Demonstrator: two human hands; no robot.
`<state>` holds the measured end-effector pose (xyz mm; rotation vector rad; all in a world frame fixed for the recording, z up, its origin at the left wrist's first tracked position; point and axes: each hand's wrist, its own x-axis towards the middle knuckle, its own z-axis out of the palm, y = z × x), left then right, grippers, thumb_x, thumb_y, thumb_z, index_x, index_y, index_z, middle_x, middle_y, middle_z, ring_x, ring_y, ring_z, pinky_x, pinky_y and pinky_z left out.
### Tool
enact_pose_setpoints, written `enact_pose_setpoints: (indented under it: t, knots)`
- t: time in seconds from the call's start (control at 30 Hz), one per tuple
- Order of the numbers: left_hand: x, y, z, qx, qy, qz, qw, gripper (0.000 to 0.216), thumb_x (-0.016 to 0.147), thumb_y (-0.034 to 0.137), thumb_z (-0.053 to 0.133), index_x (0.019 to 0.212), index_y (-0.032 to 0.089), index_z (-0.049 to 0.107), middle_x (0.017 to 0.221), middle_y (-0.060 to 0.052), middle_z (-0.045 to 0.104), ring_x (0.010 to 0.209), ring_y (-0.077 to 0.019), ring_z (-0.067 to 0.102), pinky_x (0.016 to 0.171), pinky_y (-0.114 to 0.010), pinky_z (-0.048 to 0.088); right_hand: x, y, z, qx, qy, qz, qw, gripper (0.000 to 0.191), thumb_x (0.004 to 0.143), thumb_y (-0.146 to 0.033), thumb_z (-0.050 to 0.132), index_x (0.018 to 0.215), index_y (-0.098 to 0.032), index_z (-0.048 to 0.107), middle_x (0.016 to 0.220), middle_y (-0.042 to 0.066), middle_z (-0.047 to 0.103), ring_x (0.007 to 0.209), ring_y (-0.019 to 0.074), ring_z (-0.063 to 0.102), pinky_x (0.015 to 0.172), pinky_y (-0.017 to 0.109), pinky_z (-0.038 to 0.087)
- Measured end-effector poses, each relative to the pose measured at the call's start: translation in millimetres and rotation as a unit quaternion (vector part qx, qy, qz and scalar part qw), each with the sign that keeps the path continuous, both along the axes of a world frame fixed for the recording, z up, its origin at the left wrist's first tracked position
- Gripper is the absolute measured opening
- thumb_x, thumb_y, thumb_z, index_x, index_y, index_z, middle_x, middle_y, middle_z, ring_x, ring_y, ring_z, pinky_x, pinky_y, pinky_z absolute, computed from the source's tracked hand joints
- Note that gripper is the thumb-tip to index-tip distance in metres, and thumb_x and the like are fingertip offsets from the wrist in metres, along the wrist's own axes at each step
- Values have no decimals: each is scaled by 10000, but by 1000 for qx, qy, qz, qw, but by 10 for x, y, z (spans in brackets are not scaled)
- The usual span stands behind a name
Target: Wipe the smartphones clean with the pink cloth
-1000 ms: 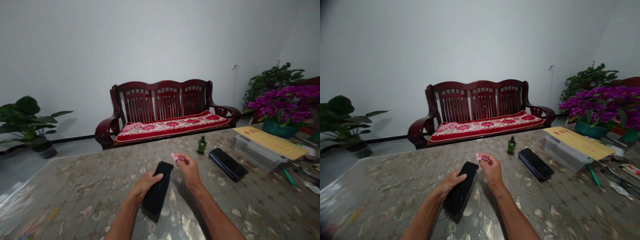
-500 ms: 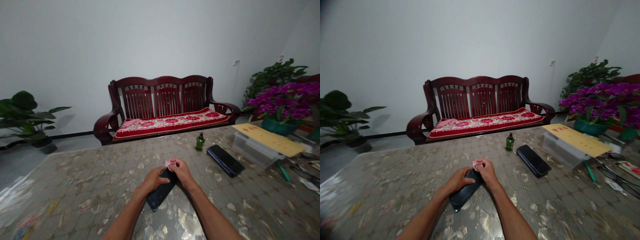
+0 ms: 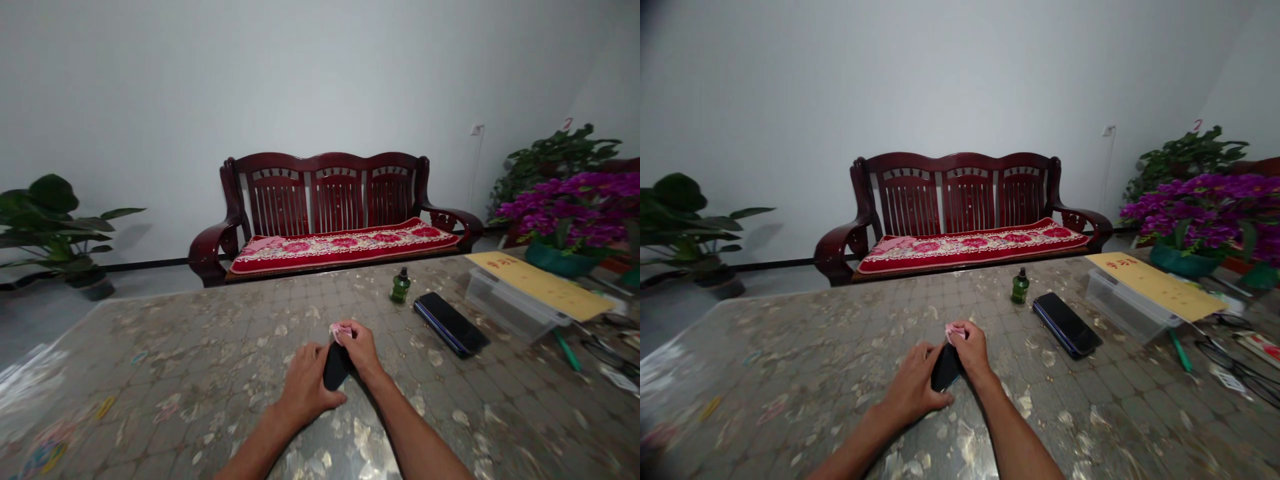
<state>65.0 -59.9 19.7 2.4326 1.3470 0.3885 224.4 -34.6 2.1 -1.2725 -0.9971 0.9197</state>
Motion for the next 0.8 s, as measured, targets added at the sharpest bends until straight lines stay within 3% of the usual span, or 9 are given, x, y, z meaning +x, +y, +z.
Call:
enact_pose_setpoints:
  t: [0.13, 0.27, 0.33, 0.43, 0.57, 0.7, 0.8]
  knots:
    - [-13, -23, -16, -5, -24, -10, 1000, 728, 661, 278, 723, 1357, 203, 522, 1167, -93, 565, 1097, -298, 515, 987, -409, 400, 58, 1, -5, -3, 21, -15, 1000, 331, 623, -381, 693, 850, -146, 743, 779, 57, 737, 700, 188, 636, 667, 279, 485]
    - [-25, 31, 5, -9, -69, -88, 994, 683, 699, 220, 698, 1358, 236, 519, 1219, -83, 597, 1133, -291, 527, 1006, -418, 389, 188, 27, 29, 7, 17, -22, 1000, 356, 648, -380, 678, 904, -139, 735, 807, 61, 735, 710, 186, 626, 658, 271, 470]
    - [-76, 59, 1, -8, -80, -112, 990, 685, 711, 249, 725, 1363, 258, 516, 1259, -75, 606, 1159, -299, 534, 1029, -442, 375, 259, 43, 52, 7, -13, -10, 1000, 346, 654, -373, 662, 900, -139, 732, 806, 61, 731, 711, 189, 624, 663, 273, 464]
    - [-269, 73, -32, -1, -57, -86, 995, 851, 619, 382, 835, 1388, 237, 499, 1335, -123, 572, 1228, -363, 501, 1077, -525, 324, 341, 42, 90, -23, -109, 50, 993, 265, 670, -312, 626, 851, -147, 725, 786, 58, 720, 713, 194, 626, 670, 274, 451]
    - [-643, 32, -115, 25, -18, -4, 1000, 1080, 464, 447, 914, 1415, 178, 478, 1384, -198, 519, 1281, -438, 443, 1089, -599, 280, 359, -36, 193, -33, -289, 142, 946, 179, 724, -187, 561, 805, -171, 720, 821, 56, 701, 784, 193, 636, 707, 264, 436]
    - [-868, -7, -240, 31, -31, 17, 999, 1000, 492, 476, 904, 1373, 190, 525, 1306, -169, 581, 1243, -426, 491, 1085, -598, 299, 316, -173, 328, -15, -467, 150, 871, 200, 780, -113, 545, 815, -191, 725, 870, 58, 664, 872, 195, 609, 778, 265, 415]
    - [-897, -20, -329, 33, -64, 26, 997, 933, 539, 487, 888, 1352, 195, 534, 1280, -160, 603, 1228, -415, 510, 1077, -593, 319, 300, -262, 357, -7, -524, 148, 839, 228, 812, -77, 530, 844, -197, 721, 905, 59, 662, 925, 198, 593, 828, 265, 404]
